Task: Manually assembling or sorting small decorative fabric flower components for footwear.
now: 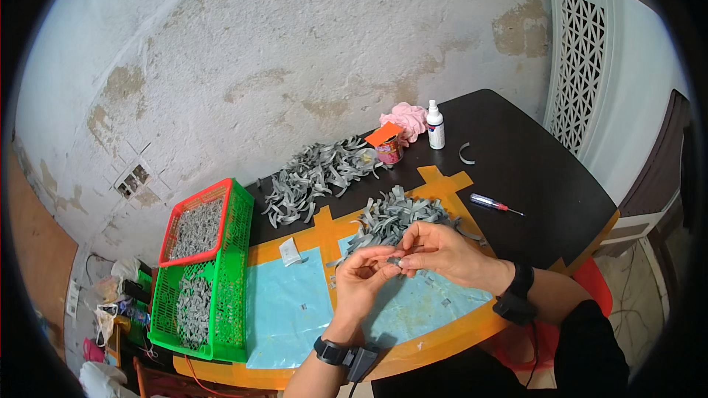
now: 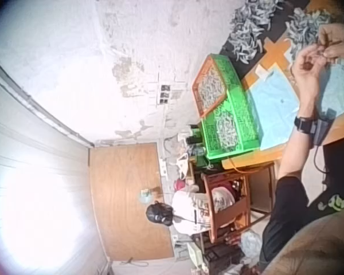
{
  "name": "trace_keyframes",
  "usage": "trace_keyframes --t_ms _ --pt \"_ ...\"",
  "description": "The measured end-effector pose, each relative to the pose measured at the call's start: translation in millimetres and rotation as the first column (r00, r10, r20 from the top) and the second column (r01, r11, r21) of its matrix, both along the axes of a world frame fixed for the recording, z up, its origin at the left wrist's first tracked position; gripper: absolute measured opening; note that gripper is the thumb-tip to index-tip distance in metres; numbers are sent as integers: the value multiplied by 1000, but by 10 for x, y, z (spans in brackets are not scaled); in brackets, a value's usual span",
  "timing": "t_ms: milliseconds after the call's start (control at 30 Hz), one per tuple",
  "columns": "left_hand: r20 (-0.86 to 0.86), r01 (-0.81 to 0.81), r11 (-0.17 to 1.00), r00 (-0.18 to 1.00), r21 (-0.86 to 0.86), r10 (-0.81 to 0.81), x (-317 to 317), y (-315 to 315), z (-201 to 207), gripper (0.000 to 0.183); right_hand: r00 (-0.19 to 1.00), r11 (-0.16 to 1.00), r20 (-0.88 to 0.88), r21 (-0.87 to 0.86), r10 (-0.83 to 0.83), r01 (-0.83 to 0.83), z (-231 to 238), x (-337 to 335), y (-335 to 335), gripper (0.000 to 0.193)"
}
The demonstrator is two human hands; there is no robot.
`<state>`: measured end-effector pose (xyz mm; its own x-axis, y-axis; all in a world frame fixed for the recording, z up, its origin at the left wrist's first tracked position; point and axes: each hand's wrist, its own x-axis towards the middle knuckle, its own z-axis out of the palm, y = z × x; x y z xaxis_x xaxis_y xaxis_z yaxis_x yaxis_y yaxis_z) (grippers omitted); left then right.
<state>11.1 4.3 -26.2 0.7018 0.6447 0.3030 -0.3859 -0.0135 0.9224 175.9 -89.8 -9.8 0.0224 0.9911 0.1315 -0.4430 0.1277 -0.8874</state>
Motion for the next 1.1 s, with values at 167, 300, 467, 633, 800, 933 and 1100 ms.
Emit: trace_keyframes --t_ms 167,300,467,633,800,933,1100 --pt "-20 18 1000 1000 19 -18 -3 -16 37 27 999 999 -5 -9 43 -43 52 27 -11 20" --pt "-26 22 997 999 74 -20 -31 -14 58 28 997 996 -20 -49 71 -72 61 44 -14 24" --pt "-56 21 993 998 112 -15 -48 -2 67 30 997 995 -24 -71 71 -73 53 49 -13 26" --pt "-55 -43 991 997 126 51 -7 -68 132 29 996 993 0 -83 85 -85 21 74 14 26" --pt "-53 -137 776 975 616 214 -11 -20 180 25 996 994 -7 -69 89 -90 -3 92 17 27" --pt "-97 -166 816 960 554 261 -15 -32 178 20 995 993 -11 -60 96 -97 22 104 8 25" --pt "-138 -171 819 947 547 290 -20 -34 180 20 995 995 -14 -40 95 -95 -1 119 28 27"
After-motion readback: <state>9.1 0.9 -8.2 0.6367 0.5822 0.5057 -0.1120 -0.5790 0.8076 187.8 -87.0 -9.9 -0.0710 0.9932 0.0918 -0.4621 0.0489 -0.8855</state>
